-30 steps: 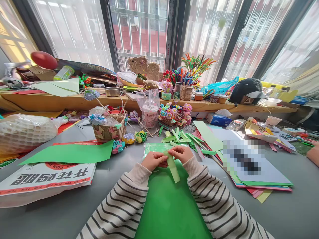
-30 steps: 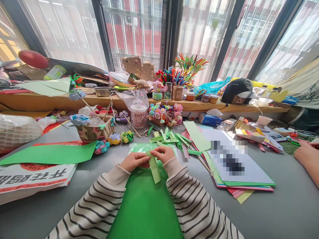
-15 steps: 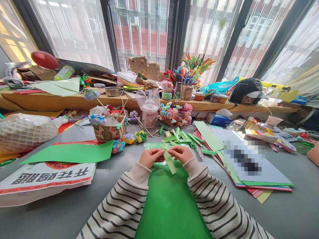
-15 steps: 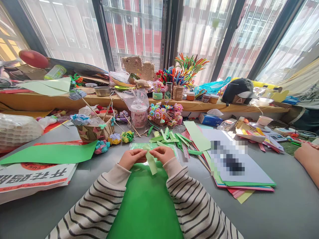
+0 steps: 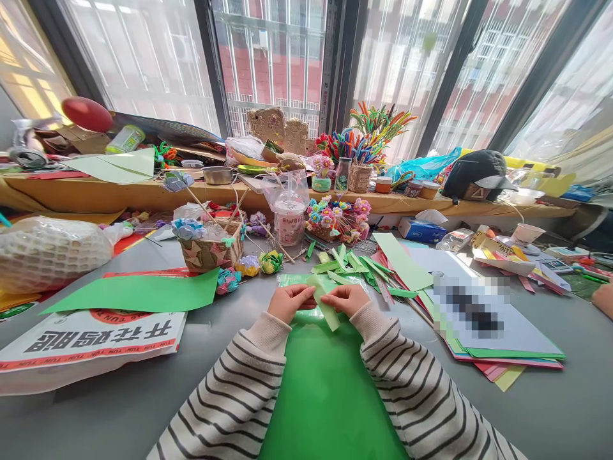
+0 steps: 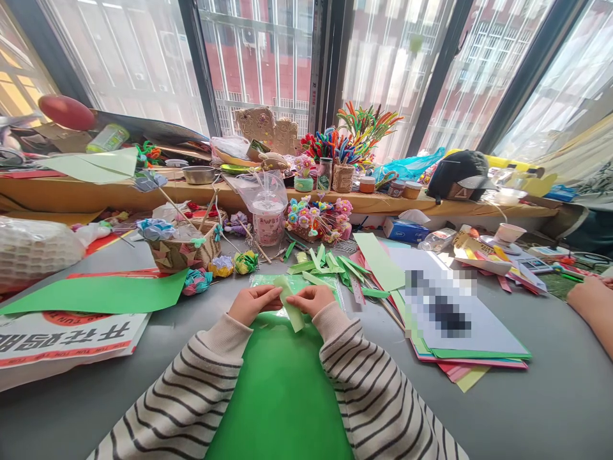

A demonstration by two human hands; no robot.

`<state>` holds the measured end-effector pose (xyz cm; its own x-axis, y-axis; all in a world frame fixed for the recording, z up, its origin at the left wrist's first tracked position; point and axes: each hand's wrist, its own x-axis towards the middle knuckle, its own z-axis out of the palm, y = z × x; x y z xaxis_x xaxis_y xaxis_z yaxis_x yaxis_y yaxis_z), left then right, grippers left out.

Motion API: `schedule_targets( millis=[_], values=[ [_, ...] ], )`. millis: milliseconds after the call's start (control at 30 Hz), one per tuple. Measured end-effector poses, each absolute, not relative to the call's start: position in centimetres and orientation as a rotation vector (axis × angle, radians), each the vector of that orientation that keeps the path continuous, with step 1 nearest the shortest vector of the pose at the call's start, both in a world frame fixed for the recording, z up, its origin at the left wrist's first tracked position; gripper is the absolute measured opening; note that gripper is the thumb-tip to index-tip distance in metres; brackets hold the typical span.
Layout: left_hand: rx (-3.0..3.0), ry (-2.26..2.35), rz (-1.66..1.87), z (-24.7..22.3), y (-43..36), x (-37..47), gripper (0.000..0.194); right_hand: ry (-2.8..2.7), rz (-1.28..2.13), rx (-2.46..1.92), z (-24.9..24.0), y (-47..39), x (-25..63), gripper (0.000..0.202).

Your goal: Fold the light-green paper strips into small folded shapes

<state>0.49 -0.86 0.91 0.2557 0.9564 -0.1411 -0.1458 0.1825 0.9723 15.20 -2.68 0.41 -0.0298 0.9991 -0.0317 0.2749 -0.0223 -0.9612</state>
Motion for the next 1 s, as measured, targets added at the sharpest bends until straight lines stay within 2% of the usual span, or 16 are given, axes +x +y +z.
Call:
schedule_targets(
  millis=[800, 1000],
  values=[
    [0.999, 0.977, 1.143, 1.22, -0.69, 0.13, 0.021, -1.481, 1.067, -1.483, 0.19, -2.47, 15.26, 0.022],
    [0.981, 1.008, 1.247, 1.03, -0.52, 0.13, 0.027, -1.395, 1.177, -1.415, 0.21, -2.4, 15.18, 0.021]
  ],
)
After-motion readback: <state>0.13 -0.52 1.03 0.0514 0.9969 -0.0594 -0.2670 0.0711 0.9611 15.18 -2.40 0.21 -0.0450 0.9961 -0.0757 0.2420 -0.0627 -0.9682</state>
